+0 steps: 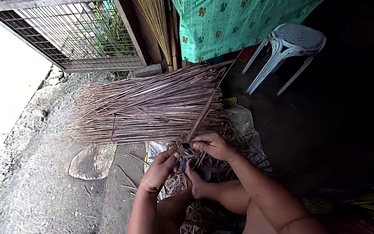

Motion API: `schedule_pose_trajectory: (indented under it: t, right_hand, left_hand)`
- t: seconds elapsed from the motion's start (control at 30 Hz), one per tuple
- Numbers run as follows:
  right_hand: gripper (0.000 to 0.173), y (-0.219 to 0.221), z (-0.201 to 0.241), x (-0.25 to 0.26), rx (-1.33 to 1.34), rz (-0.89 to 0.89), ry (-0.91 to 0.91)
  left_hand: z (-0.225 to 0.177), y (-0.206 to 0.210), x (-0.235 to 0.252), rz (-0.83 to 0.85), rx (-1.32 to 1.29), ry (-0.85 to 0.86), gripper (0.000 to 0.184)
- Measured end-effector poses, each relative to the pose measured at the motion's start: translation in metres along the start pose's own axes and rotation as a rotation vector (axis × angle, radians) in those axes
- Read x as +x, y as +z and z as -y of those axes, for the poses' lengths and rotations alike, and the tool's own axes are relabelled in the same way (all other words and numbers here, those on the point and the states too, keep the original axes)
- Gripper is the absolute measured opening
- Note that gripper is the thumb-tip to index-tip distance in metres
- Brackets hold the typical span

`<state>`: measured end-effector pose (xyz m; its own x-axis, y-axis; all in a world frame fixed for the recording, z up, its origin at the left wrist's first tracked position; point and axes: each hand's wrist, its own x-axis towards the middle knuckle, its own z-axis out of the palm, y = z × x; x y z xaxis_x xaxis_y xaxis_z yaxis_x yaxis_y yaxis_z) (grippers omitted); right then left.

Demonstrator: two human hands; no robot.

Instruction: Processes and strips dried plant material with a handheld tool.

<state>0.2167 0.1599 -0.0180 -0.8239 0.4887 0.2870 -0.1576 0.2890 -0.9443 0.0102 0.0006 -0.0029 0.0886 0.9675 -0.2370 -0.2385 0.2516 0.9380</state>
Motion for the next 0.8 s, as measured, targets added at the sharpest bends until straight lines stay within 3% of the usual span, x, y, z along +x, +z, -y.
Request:
schedule_pose_trajectory:
  t: [0.13,0.37,0.43,0.57,0.63,0.8]
  right_hand:
    - [0.024,-0.004,0.002,-0.001,-0.041,-0.074,0.039]
    - [0.025,-0.066,0.003,0.002,-0.075,-0.537,0.086]
    - [0.027,-0.060,0.006,-0.001,-0.036,-0.487,0.129]
    - [0.030,-0.008,0.013,0.002,0.049,-0.069,0.244]
    - [0.028,0.012,0.010,0.004,0.089,0.055,0.239]
    - [0.024,-0.004,0.002,0.004,0.030,-0.105,0.119]
  left_hand:
    - [0.000,-0.001,-0.001,-0.003,0.025,-0.018,0.026]
    - [0.005,-0.015,-0.009,0.035,0.062,-0.021,0.027]
    - [0.004,-0.011,-0.006,0.008,0.063,-0.031,0.028]
    - [0.004,-0.010,-0.003,-0.024,0.059,-0.029,0.030]
    - [0.006,-0.010,-0.003,0.001,0.031,-0.018,0.031]
    - [0.004,-0.009,-0.004,0.040,-0.006,-0.009,0.032]
